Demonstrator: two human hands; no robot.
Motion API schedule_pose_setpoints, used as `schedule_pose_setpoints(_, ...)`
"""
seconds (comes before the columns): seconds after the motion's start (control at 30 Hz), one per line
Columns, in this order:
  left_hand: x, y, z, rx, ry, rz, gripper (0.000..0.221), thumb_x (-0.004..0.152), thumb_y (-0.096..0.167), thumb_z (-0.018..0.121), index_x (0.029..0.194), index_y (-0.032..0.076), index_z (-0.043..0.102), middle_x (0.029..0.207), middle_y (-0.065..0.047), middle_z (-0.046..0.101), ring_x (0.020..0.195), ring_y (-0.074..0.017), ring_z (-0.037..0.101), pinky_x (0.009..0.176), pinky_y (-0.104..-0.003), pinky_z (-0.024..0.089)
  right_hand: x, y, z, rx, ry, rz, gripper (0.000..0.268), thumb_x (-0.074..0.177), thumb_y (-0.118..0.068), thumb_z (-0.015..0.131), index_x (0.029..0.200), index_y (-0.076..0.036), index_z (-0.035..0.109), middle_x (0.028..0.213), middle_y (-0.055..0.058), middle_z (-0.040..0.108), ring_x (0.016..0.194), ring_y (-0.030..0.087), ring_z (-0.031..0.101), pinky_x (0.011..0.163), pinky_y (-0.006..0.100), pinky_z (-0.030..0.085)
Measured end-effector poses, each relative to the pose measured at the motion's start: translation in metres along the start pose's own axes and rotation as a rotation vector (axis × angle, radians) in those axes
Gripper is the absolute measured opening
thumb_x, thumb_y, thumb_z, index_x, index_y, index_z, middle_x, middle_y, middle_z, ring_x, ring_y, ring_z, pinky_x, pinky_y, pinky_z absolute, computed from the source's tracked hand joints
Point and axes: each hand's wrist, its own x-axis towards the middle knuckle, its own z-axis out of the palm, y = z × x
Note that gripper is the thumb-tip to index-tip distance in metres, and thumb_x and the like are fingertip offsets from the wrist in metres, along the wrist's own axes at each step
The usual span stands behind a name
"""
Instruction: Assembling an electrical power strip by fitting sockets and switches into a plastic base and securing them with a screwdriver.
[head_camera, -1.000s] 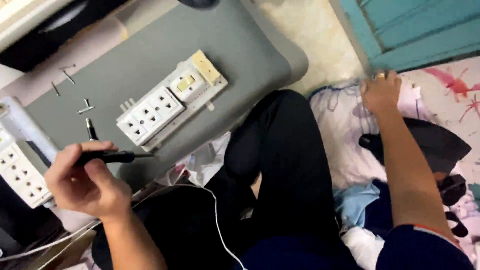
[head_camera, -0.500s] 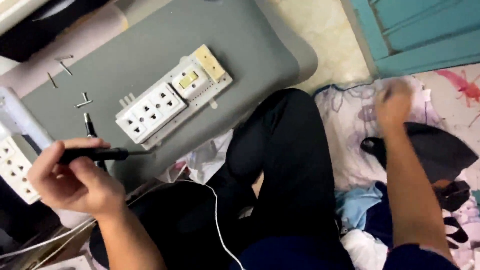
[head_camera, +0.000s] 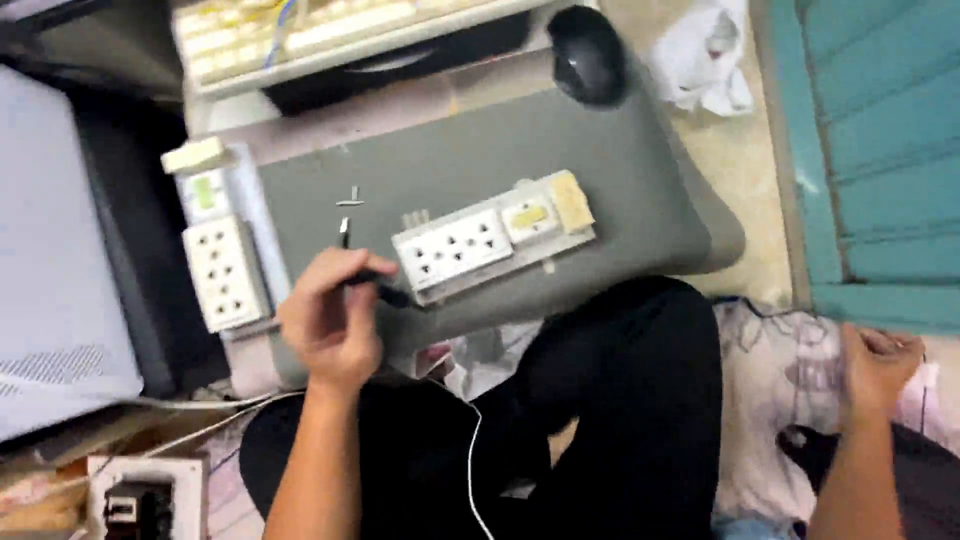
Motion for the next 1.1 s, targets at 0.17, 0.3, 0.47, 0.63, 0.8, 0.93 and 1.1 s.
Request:
schedule_pose_setpoints(0.17,0.004,0.003,-0.006,-0.008,-0.010,0.021,0.016,0.101,0.006,0.047,0.115,0.000,0.052,0.089,-0.021,0.065,0.077,-0.0270,0.064,0.069,-0.033,0.048,0.040,0.009,-0.017,-0.610,-0.227,-0.328,0.051,0.092,-0.033,0.083,0.118,0.010,0.073,0.114,0.027,0.070,0.118,0.033,0.063,0.102,0.038,0.044)
schedule_pose_setpoints(0.3,0.006,0.004,-0.007,-0.017,-0.005,0.044,0.016,0.102,0.006,0.048,0.115,0.001,0.054,0.090,-0.019,0.066,0.080,-0.0277,0.067,0.073,-0.034,0.051,0.041,0.062,0.004,-0.923,-0.076,-0.427,0.042,0.112,-0.029,0.057,0.118,0.012,0.063,0.110,0.034,0.063,0.101,0.048,0.059,0.086,0.051,0.044)
schedule_pose_setpoints(0.47,0.006,0.012,-0.002,-0.050,-0.035,0.032,0.017,0.101,0.004,0.046,0.116,0.001,0.054,0.089,-0.017,0.064,0.080,-0.0269,0.064,0.074,-0.035,0.050,0.011,0.044,0.010,-1.105,-0.076,-0.516,0.034,0.111,-0.018,0.048,0.096,-0.007,0.076,0.083,0.022,0.067,0.076,0.041,0.064,0.069,0.048,0.047)
schedule_pose_setpoints(0.63,0.007,0.015,0.004,-0.006,-0.080,0.073,0.014,0.098,0.002,0.051,0.111,0.000,0.057,0.090,-0.014,0.065,0.079,-0.0268,0.064,0.075,-0.036,0.053,-0.003,0.030,-0.002,-0.767,-0.208,-0.563,0.043,0.108,-0.021,0.056,0.076,0.005,0.064,0.077,0.028,0.062,0.076,0.047,0.059,0.078,0.053,0.045)
schedule_pose_setpoints(0.8,0.011,0.014,0.005,0.000,-0.082,0.066,0.017,0.099,0.000,0.049,0.114,0.001,0.057,0.091,-0.013,0.065,0.081,-0.0247,0.064,0.077,-0.034,0.054,0.052,0.003,-0.010,-0.797,-0.309,-0.518,0.050,0.101,-0.034,0.053,0.131,0.005,0.059,0.124,0.036,0.060,0.117,0.052,0.055,0.103,0.054,0.043)
schedule_pose_setpoints(0.93,0.010,0.014,0.003,-0.037,-0.057,0.064,0.020,0.099,-0.002,0.049,0.117,0.003,0.056,0.091,-0.012,0.065,0.081,-0.0234,0.064,0.076,-0.033,0.055,0.068,0.030,-0.009,-1.289,-0.548,-0.228,0.074,0.109,-0.052,0.020,0.128,0.002,0.066,0.130,0.030,0.065,0.125,0.044,0.057,0.109,0.051,0.038)
schedule_pose_setpoints(1.1,0.007,0.014,0.000,-0.024,-0.057,0.061,0.019,0.100,0.001,0.049,0.117,0.004,0.057,0.091,-0.011,0.066,0.082,-0.0229,0.064,0.077,-0.032,0.055,0.068,-0.008,-0.007,-1.166,-0.574,-0.168,0.071,0.101,-0.057,0.026,0.139,-0.008,0.060,0.143,0.024,0.057,0.130,0.045,0.053,0.108,0.051,0.040)
